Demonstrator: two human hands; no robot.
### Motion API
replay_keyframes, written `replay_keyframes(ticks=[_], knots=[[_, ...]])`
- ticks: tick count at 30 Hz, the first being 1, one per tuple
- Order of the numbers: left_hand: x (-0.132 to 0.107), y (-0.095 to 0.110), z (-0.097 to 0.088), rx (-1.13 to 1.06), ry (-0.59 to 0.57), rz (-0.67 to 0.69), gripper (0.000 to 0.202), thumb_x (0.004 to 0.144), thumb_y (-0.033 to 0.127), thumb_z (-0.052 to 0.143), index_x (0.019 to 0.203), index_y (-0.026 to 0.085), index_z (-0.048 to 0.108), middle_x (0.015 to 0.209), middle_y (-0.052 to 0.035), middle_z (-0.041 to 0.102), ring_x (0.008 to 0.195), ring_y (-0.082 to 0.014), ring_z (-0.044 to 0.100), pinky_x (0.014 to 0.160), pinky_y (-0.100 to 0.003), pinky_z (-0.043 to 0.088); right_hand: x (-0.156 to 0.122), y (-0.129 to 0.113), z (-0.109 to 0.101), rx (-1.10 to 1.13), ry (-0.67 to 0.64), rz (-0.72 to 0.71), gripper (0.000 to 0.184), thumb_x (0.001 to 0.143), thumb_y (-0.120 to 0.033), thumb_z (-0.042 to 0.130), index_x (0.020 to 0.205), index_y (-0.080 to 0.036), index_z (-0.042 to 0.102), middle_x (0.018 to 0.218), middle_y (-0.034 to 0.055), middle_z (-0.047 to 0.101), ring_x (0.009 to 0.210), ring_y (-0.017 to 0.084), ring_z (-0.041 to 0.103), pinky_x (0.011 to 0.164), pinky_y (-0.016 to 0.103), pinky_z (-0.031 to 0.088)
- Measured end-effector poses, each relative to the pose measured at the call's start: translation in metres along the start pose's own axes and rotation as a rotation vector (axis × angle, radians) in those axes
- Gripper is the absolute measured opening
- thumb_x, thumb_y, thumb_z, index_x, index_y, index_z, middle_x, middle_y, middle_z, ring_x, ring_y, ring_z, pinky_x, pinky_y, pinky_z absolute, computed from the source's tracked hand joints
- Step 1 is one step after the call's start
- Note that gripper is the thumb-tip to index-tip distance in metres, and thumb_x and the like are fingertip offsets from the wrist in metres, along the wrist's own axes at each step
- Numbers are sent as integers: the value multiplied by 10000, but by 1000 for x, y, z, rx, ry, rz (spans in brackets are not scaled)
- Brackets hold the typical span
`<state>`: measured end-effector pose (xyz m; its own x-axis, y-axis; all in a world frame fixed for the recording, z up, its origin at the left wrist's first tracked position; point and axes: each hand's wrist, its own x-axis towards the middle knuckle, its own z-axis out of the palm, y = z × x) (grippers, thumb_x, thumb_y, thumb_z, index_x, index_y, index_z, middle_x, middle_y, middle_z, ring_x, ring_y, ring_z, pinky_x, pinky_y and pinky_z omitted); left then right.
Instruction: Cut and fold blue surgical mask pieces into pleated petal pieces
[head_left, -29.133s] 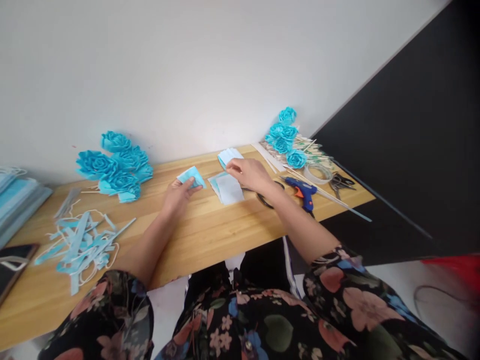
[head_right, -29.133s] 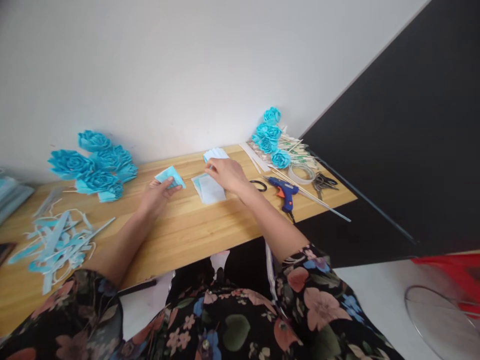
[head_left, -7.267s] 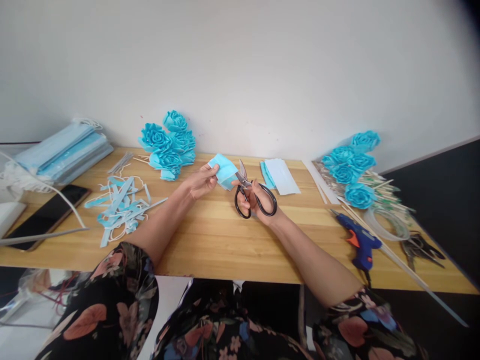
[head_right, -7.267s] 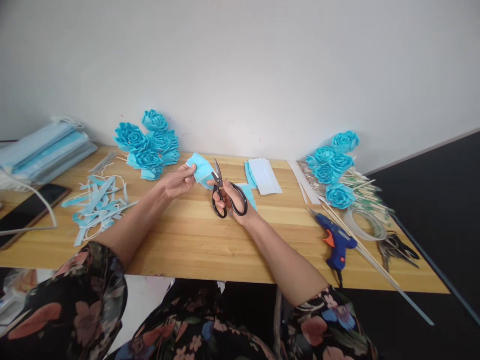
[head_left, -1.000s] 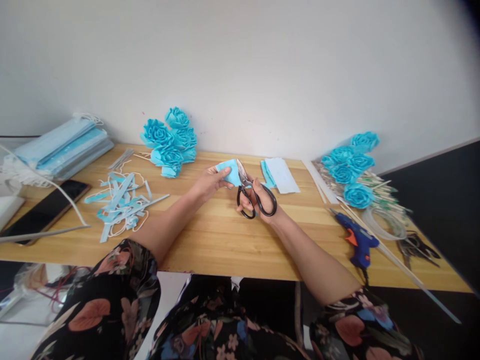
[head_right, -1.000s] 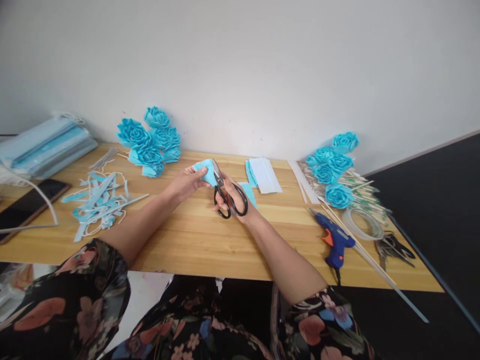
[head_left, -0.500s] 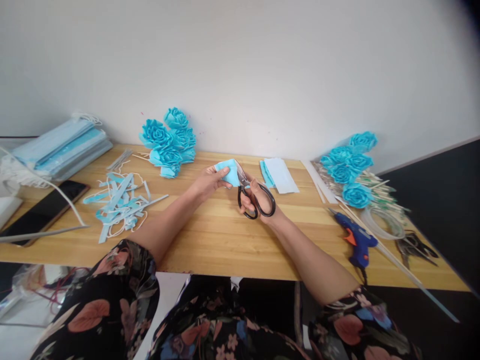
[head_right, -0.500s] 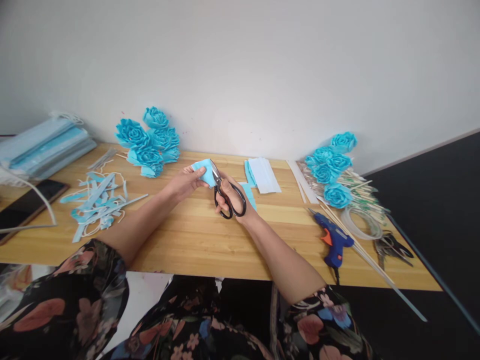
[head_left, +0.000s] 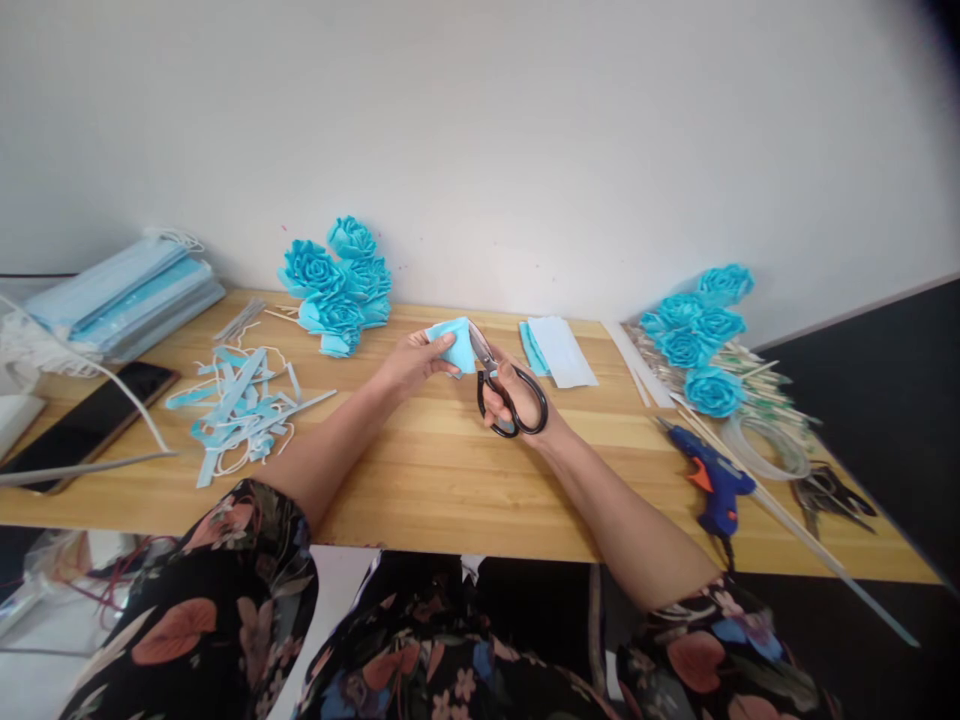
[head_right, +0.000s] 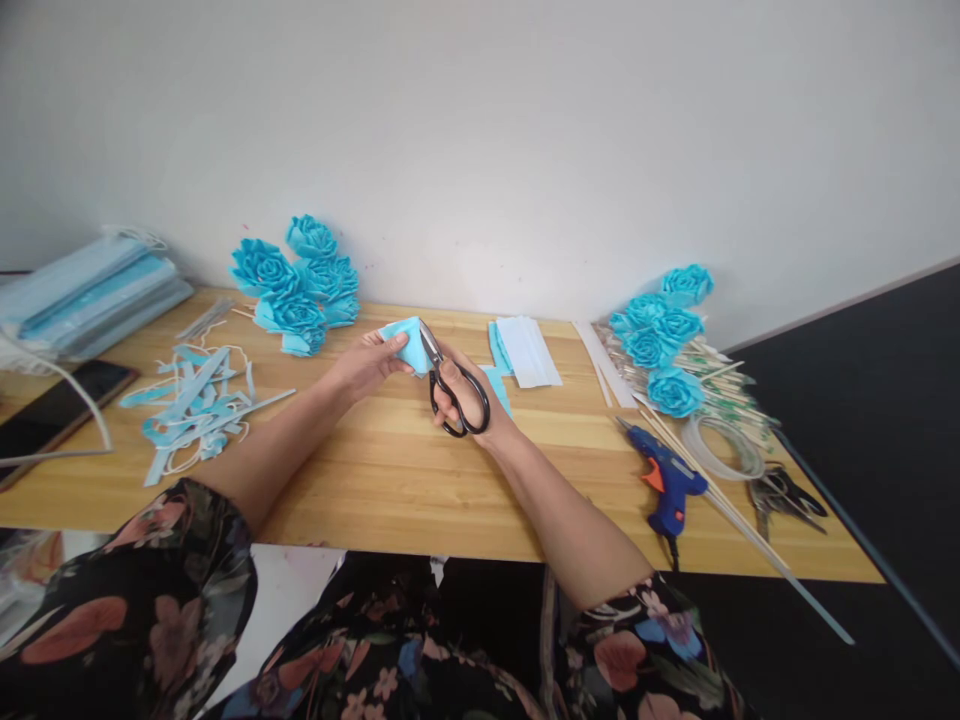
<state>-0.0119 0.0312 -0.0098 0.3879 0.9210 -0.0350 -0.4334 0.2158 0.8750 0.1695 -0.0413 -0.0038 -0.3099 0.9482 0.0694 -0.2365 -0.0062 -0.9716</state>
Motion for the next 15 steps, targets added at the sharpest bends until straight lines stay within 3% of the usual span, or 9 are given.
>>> replay_keyframes(ticks=[8, 15], knots=[[0, 1, 2, 31, 10, 28, 433, 631, 389, 896, 843, 65, 702, 716, -46, 720, 581, -116, 666, 541, -214, 586, 1, -1, -4, 73, -113, 78, 778, 809, -785, 523, 1327, -204, 557, 573, -87, 463, 417, 69, 360, 639, 327, 596], [1, -1, 0, 29, 26, 35, 411, 646, 376, 889, 844, 65, 709, 716, -52, 726, 581, -119, 673, 541, -210, 582, 1, 0, -5, 86, -138, 93, 741, 825, -770, 518, 1309, -209, 559, 576, -85, 462, 423, 73, 350, 636, 332, 587]])
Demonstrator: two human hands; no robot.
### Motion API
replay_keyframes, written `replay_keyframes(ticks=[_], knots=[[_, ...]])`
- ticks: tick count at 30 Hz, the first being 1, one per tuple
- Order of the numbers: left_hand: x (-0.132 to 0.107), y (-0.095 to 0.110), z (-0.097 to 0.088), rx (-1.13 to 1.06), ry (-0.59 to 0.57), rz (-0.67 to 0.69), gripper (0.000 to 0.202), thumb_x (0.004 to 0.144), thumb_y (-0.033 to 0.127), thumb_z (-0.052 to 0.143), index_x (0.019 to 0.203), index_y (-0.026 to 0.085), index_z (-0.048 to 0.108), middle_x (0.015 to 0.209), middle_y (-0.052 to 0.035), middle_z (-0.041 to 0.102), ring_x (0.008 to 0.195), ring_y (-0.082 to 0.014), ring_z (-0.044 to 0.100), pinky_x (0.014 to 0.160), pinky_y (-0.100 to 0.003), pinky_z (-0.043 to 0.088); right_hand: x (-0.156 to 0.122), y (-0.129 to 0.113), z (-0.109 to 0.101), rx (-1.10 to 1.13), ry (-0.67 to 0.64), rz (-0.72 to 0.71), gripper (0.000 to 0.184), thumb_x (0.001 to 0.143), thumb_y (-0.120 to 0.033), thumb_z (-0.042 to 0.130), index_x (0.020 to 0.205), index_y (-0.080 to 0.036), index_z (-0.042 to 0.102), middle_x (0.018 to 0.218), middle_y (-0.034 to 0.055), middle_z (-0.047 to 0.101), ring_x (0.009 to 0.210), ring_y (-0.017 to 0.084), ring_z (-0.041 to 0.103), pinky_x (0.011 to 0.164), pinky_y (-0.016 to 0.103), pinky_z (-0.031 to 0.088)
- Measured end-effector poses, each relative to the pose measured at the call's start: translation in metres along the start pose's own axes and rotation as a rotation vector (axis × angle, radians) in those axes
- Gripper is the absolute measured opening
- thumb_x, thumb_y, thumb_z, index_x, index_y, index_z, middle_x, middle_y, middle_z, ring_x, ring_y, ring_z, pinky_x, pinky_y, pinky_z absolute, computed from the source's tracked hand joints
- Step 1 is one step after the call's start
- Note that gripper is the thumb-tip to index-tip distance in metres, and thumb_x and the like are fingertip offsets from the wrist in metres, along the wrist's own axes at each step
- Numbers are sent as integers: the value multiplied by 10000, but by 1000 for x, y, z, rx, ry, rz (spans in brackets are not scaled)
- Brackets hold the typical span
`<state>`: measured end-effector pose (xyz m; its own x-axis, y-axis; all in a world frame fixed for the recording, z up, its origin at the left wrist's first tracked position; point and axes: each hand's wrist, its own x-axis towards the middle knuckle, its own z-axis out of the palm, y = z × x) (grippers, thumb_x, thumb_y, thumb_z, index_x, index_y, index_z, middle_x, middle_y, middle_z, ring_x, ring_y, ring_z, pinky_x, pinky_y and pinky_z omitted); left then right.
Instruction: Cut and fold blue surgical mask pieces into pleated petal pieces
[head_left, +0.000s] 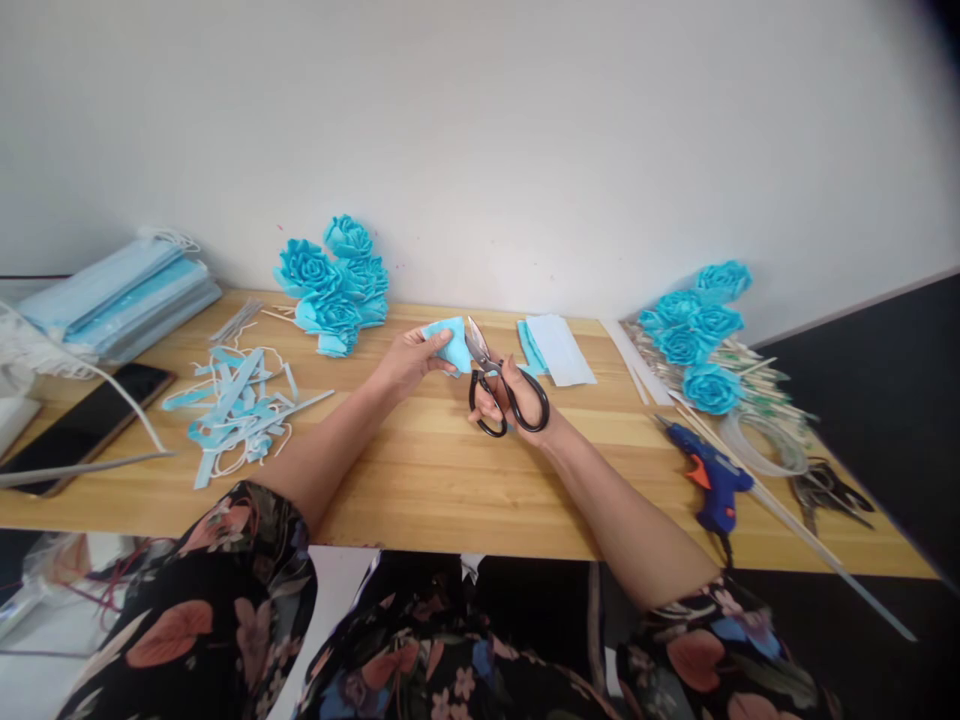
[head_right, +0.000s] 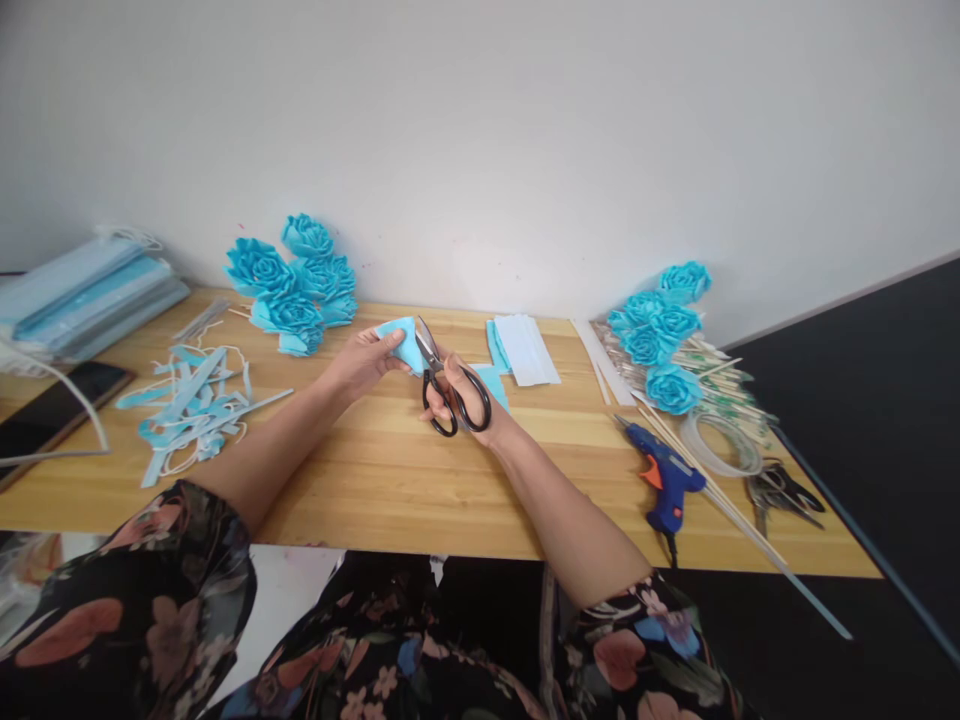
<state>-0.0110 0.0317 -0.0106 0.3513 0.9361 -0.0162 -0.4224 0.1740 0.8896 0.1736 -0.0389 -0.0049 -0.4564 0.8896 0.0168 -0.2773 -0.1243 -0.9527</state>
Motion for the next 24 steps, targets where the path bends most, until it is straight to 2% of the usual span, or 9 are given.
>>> replay_keyframes(ticks=[6, 15, 24], knots=[[0, 1, 0, 7, -21, 17, 483, 591, 421, 911, 867, 70, 730, 742, -52, 730, 600, -121, 674, 547, -214, 587, 0, 0, 0, -1, -30, 2, 735, 837, -750, 525, 1337, -212, 541, 568, -87, 466, 420, 71, 353, 613, 313, 580], [-3, -1, 5, 145, -55, 28, 461, 617, 473, 876, 827, 88, 735, 751, -65, 735, 638, -126, 667, 578, -208, 561, 1, 2, -2, 10, -10, -6, 743, 831, -753, 530, 1319, -193, 554, 570, -83, 485, 417, 70, 364, 621, 323, 589], [-2, -3, 5, 88, -12, 4, 512, 557, 491, 898, 822, 90, 724, 726, -53, 724, 603, -112, 646, 558, -208, 569, 1, 2, 4, 6, 89, -54, 692, 810, -760, 552, 1229, -211, 584, 556, -95, 469, 398, 61, 349, 584, 293, 588]])
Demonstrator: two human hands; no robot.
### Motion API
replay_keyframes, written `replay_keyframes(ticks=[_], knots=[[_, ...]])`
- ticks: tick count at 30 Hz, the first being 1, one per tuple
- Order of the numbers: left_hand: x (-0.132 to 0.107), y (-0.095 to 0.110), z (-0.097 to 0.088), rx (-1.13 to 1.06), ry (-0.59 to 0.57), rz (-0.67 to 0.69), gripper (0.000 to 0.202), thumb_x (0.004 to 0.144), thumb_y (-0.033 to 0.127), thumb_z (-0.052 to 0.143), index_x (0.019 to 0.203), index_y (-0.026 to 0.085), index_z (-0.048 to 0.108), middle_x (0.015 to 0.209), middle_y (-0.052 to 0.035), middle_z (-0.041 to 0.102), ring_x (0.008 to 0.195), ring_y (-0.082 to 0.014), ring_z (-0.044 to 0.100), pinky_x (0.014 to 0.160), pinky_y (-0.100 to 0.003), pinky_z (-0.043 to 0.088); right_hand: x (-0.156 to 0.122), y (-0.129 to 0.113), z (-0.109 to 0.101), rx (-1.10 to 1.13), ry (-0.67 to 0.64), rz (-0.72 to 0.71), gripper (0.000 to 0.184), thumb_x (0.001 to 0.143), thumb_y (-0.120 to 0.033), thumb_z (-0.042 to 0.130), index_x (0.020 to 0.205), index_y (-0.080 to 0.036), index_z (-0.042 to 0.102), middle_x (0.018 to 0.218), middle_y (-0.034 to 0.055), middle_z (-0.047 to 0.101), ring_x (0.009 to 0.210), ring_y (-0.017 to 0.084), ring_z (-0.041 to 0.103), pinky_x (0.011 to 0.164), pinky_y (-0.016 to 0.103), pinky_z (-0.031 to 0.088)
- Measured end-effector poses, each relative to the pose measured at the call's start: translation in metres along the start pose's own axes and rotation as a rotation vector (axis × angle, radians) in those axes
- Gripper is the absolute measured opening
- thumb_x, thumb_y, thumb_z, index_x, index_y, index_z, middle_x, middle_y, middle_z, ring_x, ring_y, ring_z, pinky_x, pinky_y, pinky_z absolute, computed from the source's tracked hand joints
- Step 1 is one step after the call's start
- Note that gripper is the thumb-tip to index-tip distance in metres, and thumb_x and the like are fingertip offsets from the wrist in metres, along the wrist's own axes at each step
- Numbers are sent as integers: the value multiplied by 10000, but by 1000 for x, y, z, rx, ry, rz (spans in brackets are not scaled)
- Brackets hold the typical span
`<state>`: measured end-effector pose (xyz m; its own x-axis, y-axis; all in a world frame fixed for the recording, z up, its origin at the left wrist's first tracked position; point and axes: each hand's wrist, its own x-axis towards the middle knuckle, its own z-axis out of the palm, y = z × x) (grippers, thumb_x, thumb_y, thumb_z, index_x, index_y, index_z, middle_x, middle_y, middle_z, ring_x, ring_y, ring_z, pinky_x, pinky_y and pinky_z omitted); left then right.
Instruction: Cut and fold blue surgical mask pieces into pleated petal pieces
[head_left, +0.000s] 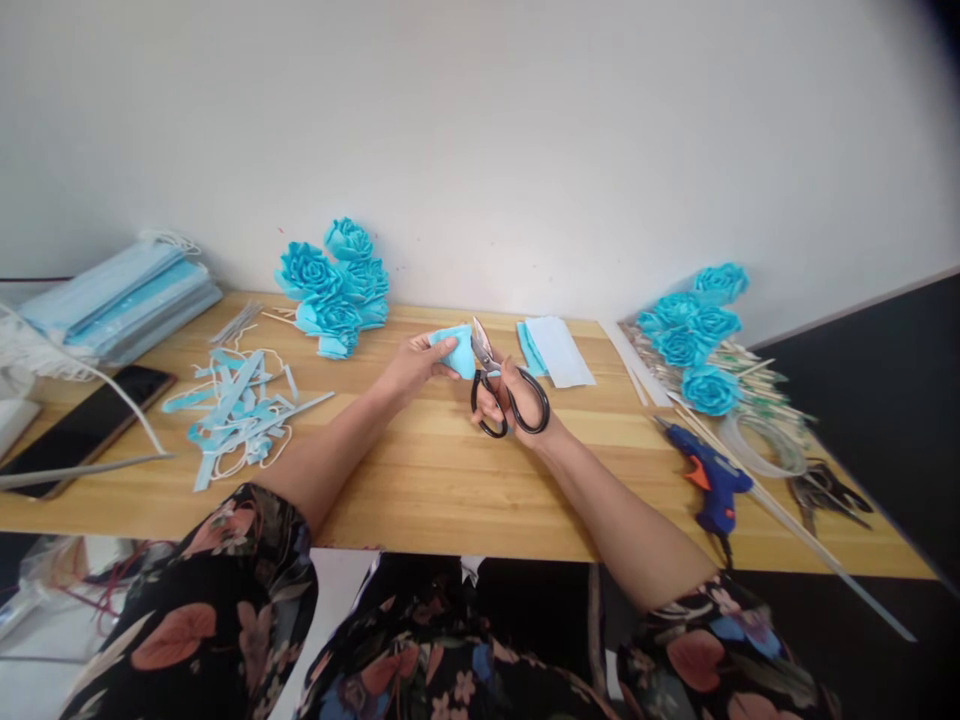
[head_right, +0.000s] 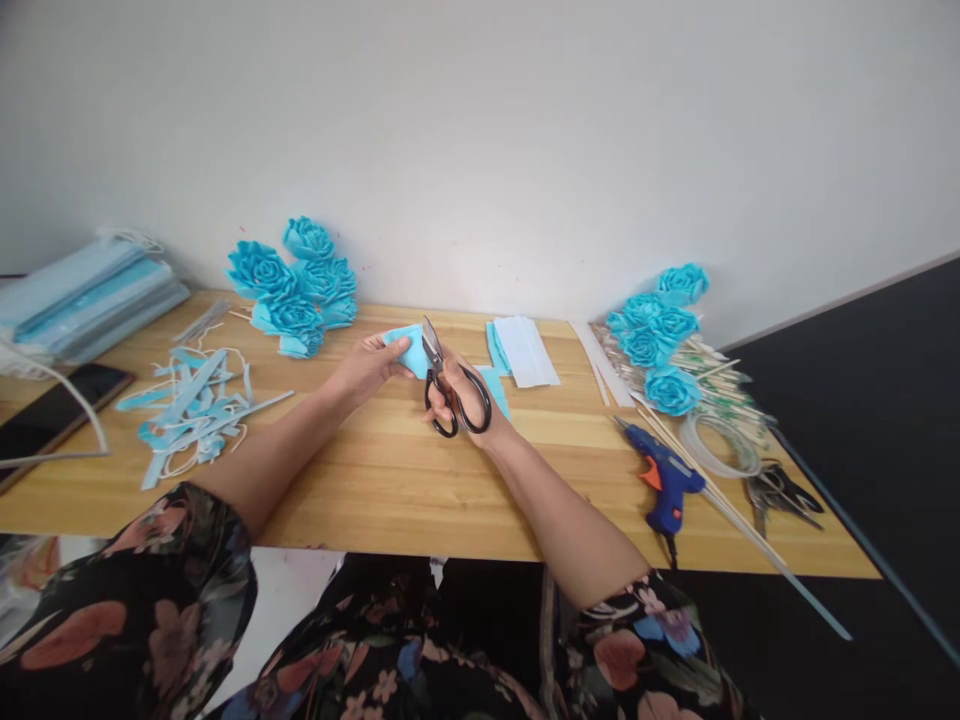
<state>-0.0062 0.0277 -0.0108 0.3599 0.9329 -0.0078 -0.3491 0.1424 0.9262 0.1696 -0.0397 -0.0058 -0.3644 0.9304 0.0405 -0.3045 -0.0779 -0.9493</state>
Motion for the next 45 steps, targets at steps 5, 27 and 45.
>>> replay_keyframes(ticks=[5, 27, 45], knots=[[0, 1, 1, -6, -3, -9, 518, 529, 494, 910, 792, 91, 716, 705, -42, 716, 586, -107, 643, 538, -197, 564, -1, -1, 2, -31, 45, -7, 705, 798, -763, 565, 1212, -194, 595, 541, -100, 444, 382, 57, 310, 515, 271, 567], [0, 3, -1, -9, 77, 29, 526, 509, 455, 929, 785, 68, 706, 669, -47, 708, 564, -136, 665, 527, -238, 578, -2, 3, -2, -136, 86, -77, 654, 861, -708, 540, 1148, -140, 688, 501, -88, 411, 376, 76, 417, 488, 253, 530], [-1, 4, 1, -19, 157, 24, 476, 555, 428, 911, 779, 81, 672, 671, -38, 709, 553, -126, 660, 496, -220, 561, 6, -11, -23, -172, 194, -182, 597, 845, -706, 552, 1221, -246, 609, 749, -25, 508, 609, 118, 490, 626, 281, 525]])
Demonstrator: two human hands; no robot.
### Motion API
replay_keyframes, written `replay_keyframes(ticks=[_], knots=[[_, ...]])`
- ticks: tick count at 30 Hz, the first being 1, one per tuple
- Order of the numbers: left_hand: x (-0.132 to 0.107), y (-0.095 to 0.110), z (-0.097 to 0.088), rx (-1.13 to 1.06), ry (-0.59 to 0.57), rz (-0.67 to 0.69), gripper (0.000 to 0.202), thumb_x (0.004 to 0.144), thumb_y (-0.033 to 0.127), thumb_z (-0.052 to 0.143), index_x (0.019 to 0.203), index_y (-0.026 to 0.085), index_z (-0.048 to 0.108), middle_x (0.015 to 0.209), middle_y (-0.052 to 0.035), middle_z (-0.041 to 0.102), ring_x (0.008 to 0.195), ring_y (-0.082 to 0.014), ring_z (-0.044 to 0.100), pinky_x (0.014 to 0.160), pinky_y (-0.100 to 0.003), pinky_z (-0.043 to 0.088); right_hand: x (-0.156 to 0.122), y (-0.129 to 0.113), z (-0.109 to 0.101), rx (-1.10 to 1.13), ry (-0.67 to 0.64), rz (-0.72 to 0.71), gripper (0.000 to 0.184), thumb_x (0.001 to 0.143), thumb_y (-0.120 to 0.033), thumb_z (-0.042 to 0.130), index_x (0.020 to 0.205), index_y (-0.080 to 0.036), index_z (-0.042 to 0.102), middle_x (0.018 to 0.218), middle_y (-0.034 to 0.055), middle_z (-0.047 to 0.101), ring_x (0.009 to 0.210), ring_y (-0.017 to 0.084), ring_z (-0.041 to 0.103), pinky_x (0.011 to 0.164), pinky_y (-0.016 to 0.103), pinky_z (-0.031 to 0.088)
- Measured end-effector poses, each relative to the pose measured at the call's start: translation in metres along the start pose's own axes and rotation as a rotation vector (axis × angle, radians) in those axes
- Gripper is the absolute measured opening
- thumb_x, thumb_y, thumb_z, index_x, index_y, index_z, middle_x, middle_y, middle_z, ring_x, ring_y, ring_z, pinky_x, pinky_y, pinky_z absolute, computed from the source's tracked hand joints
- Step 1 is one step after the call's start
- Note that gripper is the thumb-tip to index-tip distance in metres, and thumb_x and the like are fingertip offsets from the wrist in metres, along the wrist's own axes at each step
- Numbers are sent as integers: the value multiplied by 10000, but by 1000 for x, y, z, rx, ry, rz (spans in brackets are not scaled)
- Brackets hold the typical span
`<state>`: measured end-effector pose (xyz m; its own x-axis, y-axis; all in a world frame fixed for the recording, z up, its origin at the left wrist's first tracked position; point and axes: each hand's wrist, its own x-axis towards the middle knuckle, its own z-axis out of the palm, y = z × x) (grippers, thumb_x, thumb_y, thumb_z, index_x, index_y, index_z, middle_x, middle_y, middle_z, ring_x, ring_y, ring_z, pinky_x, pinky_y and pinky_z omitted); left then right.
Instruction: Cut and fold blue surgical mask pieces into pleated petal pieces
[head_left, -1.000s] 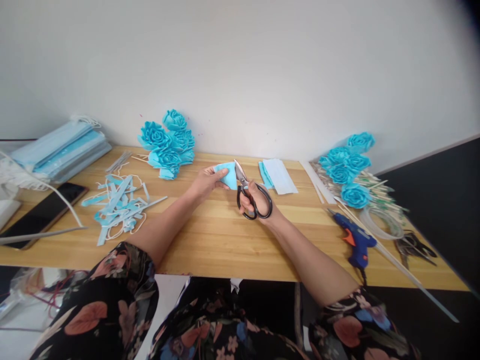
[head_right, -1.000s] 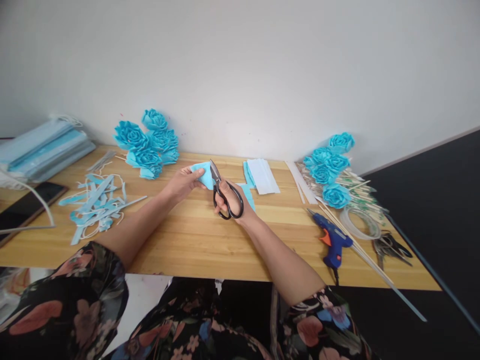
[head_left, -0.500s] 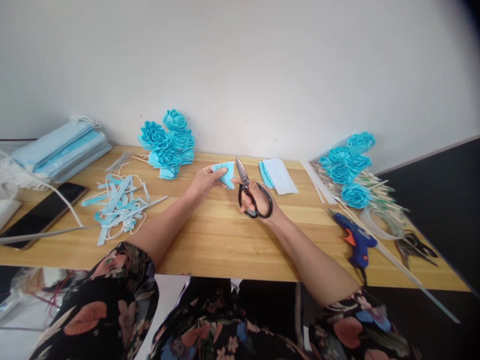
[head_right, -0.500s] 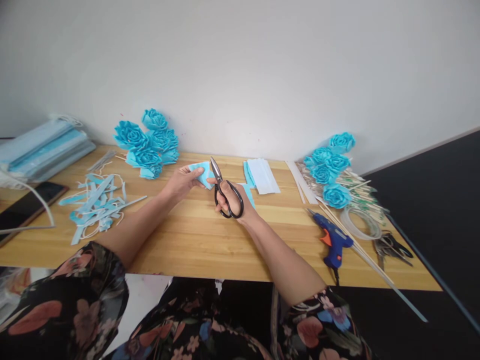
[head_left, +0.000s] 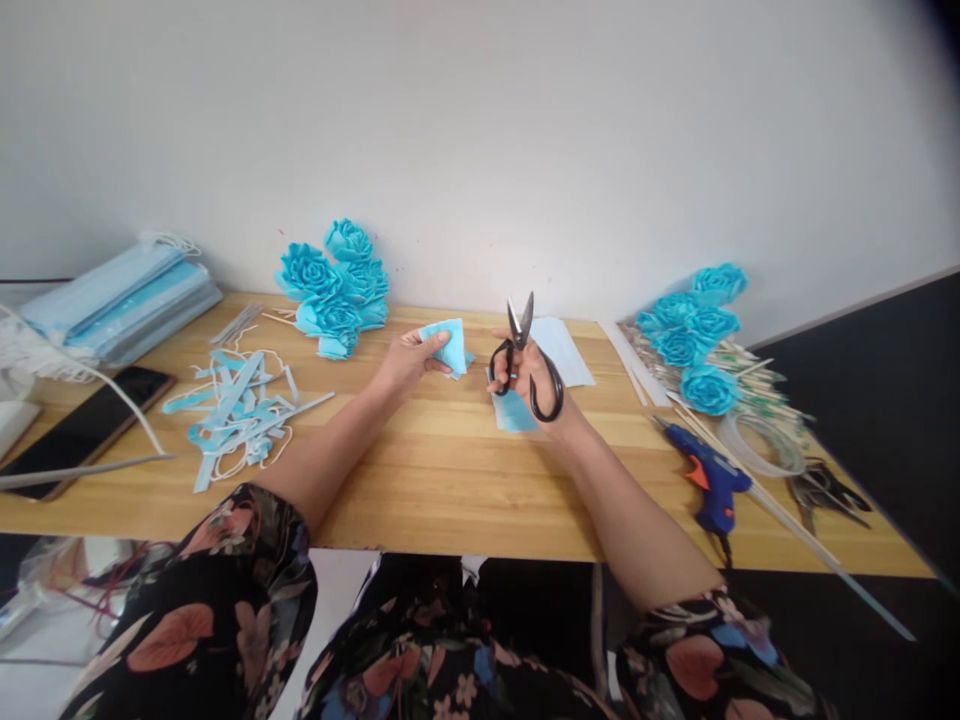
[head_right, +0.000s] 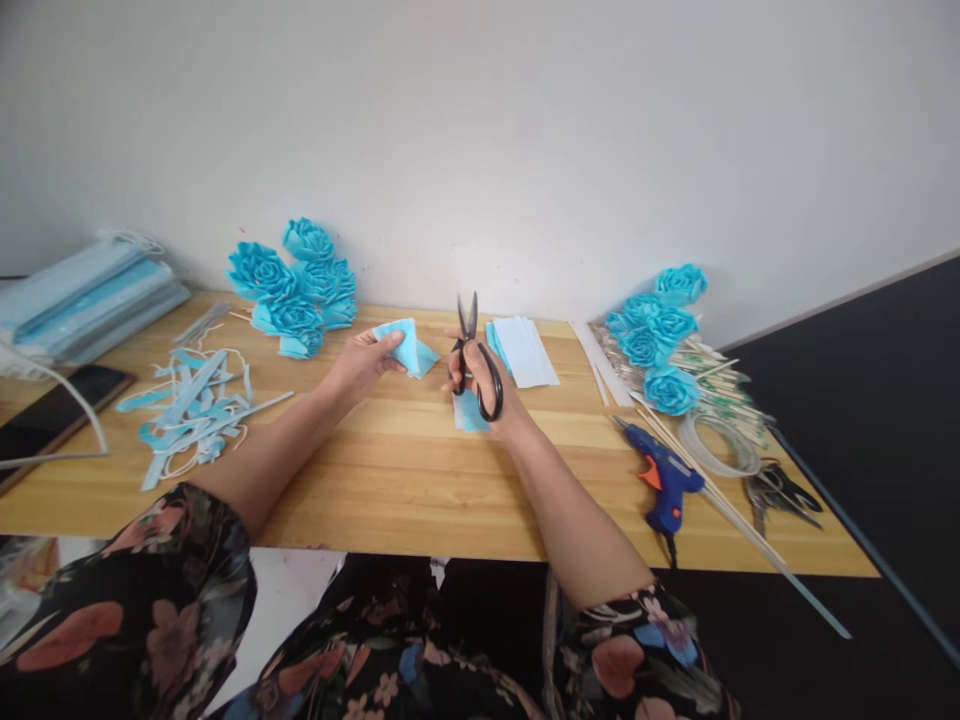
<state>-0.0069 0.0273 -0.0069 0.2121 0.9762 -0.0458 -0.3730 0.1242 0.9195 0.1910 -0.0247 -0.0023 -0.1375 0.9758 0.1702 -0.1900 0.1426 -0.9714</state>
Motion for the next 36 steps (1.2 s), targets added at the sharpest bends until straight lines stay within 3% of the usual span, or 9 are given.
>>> replay_keyframes(ticks=[3, 8, 12, 19, 28, 33, 36], knots=[[0, 1, 1, -1, 14, -2, 481, 540, 430, 916, 767, 82, 674, 671, -46, 712, 564, -137, 667, 497, -223, 555, 1, -5, -2, -324, 134, -17, 570, 832, -650, 605, 1241, -253, 611, 747, -23, 530, 593, 128, 489, 580, 271, 460], [-3, 1, 3, 1, -13, -7, 524, 495, 453, 926, 784, 75, 705, 704, -66, 728, 560, -139, 658, 526, -250, 565, -5, -7, 10, -938, 112, -126, 533, 828, -508, 668, 1265, -206, 634, 870, 35, 653, 774, 193, 576, 703, 311, 438], [-7, -2, 6, 25, -72, -9, 501, 532, 451, 916, 803, 79, 720, 717, -59, 730, 577, -130, 664, 529, -227, 561, -10, -6, 18, -1142, 125, -168, 517, 854, -441, 652, 1317, -214, 613, 941, 63, 700, 859, 227, 611, 721, 321, 442], [-10, -7, 9, 69, -170, -19, 493, 613, 464, 879, 877, 75, 731, 741, -75, 737, 606, -145, 682, 535, -226, 566, -12, -7, 18, -1118, 146, -208, 476, 884, -439, 628, 1302, -211, 636, 907, 70, 712, 803, 215, 615, 682, 300, 421], [-11, -5, 10, 57, -168, -34, 439, 603, 442, 889, 780, 80, 716, 718, -67, 730, 576, -133, 675, 520, -213, 556, -12, -7, 16, -1010, 127, -202, 455, 893, -505, 607, 1256, -240, 680, 768, 23, 651, 666, 165, 544, 638, 274, 387], [-11, -5, 11, 52, -148, -51, 485, 555, 466, 907, 777, 82, 710, 702, -60, 726, 575, -132, 672, 528, -216, 560, -10, -4, 11, -833, 145, -166, 449, 858, -557, 627, 1162, -240, 721, 708, -1, 592, 649, 152, 512, 649, 270, 391], [-5, -1, 5, 45, -76, -38, 500, 530, 468, 913, 785, 95, 698, 697, -49, 716, 564, -128, 654, 515, -223, 550, -8, -4, 6, -551, 175, -58, 518, 817, -568, 660, 1224, -246, 672, 748, -8, 570, 677, 158, 500, 657, 275, 403]])
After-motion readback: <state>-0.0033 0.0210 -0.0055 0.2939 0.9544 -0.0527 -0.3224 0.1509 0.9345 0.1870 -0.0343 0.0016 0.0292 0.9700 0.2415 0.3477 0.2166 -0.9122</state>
